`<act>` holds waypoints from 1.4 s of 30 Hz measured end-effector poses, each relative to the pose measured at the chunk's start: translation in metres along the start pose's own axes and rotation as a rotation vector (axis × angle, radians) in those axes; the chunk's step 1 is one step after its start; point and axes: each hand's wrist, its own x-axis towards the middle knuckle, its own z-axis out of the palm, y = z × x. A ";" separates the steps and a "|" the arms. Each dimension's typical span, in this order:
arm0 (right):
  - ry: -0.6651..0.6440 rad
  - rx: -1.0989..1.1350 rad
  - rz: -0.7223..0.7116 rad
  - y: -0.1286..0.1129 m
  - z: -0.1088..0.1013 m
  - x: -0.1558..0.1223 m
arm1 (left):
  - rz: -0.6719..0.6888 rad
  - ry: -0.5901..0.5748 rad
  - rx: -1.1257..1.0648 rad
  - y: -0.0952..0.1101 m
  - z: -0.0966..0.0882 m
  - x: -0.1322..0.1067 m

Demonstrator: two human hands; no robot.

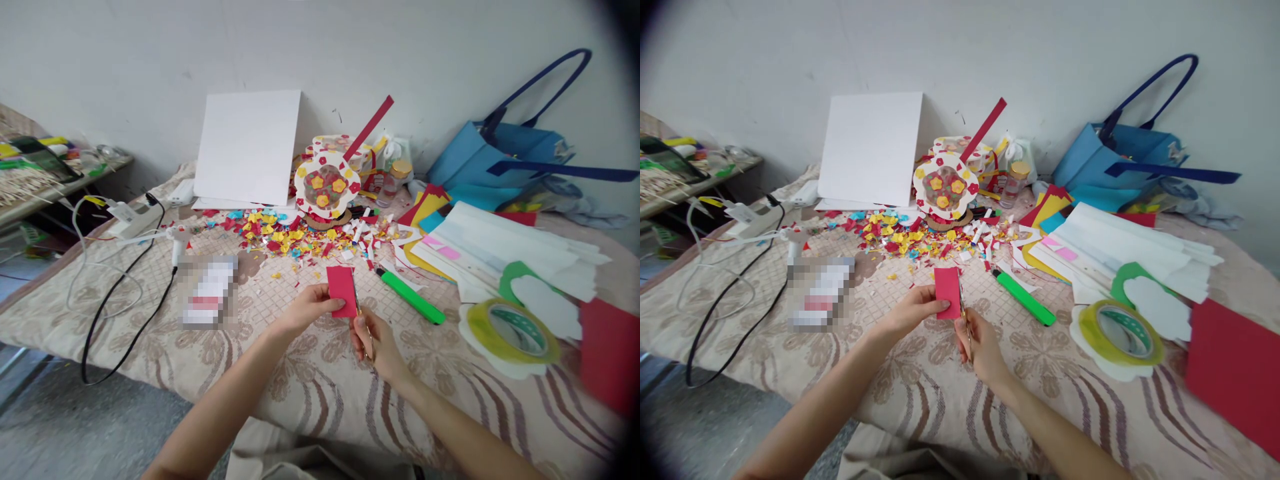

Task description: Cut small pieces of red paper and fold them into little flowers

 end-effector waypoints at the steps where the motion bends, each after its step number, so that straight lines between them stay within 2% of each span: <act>1: 0.004 -0.005 -0.004 0.001 0.000 0.000 | 0.002 -0.001 0.000 0.000 0.000 0.000; 13: 0.049 -0.008 0.036 0.008 0.003 0.002 | 0.021 -0.035 0.020 0.000 0.003 -0.001; 17: 0.065 -0.045 0.047 0.005 -0.003 0.005 | 0.000 -0.052 0.028 -0.002 0.001 0.000; 20: 0.089 -0.286 -0.003 -0.001 -0.018 0.010 | 0.013 -0.003 0.025 -0.001 -0.003 0.001; 24: 0.267 -1.027 -0.199 -0.009 -0.042 0.017 | 0.060 0.125 -0.014 0.004 -0.010 0.001; 27: 0.338 -1.310 -0.254 -0.014 -0.056 0.018 | 0.068 0.176 -0.064 0.008 -0.013 0.001; 30: 0.368 -1.366 -0.309 -0.020 -0.069 0.017 | 0.075 0.189 -0.085 0.009 -0.013 0.002; 34: 0.517 -1.488 -0.374 -0.024 -0.101 0.021 | 0.074 0.192 -0.075 0.007 -0.013 0.003; 38: 0.446 -1.587 -0.228 -0.016 -0.129 0.027 | 0.057 0.209 -0.051 0.004 -0.013 0.005; 42: 0.443 -1.425 -0.254 -0.019 -0.138 0.028 | 0.048 0.212 -0.032 0.003 -0.013 0.007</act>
